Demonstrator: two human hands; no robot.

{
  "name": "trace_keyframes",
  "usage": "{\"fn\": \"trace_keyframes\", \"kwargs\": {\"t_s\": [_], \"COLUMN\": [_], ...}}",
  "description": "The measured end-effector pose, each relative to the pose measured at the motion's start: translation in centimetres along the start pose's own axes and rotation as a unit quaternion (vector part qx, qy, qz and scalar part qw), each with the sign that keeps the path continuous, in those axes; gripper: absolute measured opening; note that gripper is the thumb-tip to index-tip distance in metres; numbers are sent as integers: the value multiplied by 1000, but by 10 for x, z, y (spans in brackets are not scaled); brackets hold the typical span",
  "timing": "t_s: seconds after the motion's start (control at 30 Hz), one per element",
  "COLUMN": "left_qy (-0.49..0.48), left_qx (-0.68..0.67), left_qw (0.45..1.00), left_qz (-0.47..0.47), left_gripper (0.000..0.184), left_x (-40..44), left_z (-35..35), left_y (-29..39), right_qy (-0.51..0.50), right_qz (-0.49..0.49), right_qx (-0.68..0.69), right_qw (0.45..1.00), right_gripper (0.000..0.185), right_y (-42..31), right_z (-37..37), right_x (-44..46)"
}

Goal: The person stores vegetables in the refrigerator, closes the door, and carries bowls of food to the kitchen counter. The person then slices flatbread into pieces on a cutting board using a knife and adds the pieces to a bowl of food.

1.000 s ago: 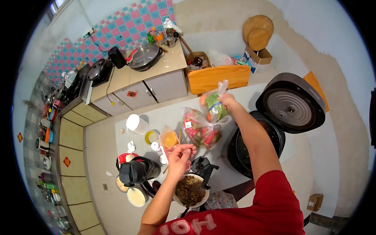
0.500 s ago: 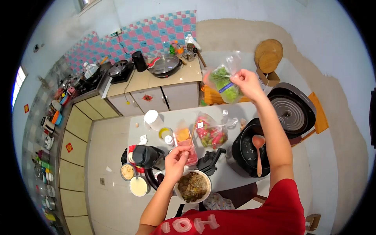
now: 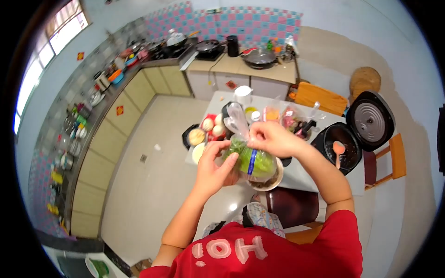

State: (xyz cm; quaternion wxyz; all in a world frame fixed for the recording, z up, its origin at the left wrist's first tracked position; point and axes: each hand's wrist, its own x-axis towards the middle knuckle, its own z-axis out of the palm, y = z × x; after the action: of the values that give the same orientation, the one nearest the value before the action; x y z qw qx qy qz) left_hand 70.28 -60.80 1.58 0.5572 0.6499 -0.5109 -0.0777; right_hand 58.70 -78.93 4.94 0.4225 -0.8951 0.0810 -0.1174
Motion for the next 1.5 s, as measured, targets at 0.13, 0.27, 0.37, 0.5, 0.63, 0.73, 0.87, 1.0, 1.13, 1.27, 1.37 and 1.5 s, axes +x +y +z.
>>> {"fn": "trace_keyframes", "kwargs": {"t_s": [0.13,0.27,0.37,0.5,0.63,0.73,0.87,1.0,1.13,1.27,1.37,1.5], "left_qy": [35,-34,-56,34,118,91,168,252,282,329,361,388], "left_qx": [-55,-39,19,-13,172,80,-157,-142,-93,-74,-89,-116], "left_qw": [982,986,988,976,976,984,913,898,899,897,878,855], "left_qz": [-176,-160,-144,-214,-55,-132,-336,-330,-322,-284,-301,-324], "left_gripper": [40,33,30,32,23,10,17,19,20,21,20,20], "left_x": [-71,-119,-140,-160,-173,-195,-221,-245,-273,-296,-314,-344], "left_z": [-31,-45,-51,-36,-21,-12,11,32,38,42,43,43], "left_y": [-9,-27,-19,15,37,36,32,50,75,102,126,169], "right_qy": [-48,-87,-97,-47,-48,-42,-74,-112,-163,-216,-240,-217], "right_qz": [-6,8,19,-57,-102,-173,-177,-210,-216,-203,-172,-207], "right_qx": [6,28,37,56,88,97,118,122,175,229,245,264], "right_qw": [999,996,994,996,990,979,974,963,947,927,923,917], "right_gripper": [21,19,18,14,15,11,11,11,10,11,15,12], "right_y": [-30,-48,-57,-62,-54,-34,-12,-9,-20,-36,-62,-96], "right_z": [79,122,135,139,145,149,152,162,174,190,193,214], "right_x": [-21,-41,-59,-85,-106,-123,-144,-157,-170,-188,-209,-251]}}
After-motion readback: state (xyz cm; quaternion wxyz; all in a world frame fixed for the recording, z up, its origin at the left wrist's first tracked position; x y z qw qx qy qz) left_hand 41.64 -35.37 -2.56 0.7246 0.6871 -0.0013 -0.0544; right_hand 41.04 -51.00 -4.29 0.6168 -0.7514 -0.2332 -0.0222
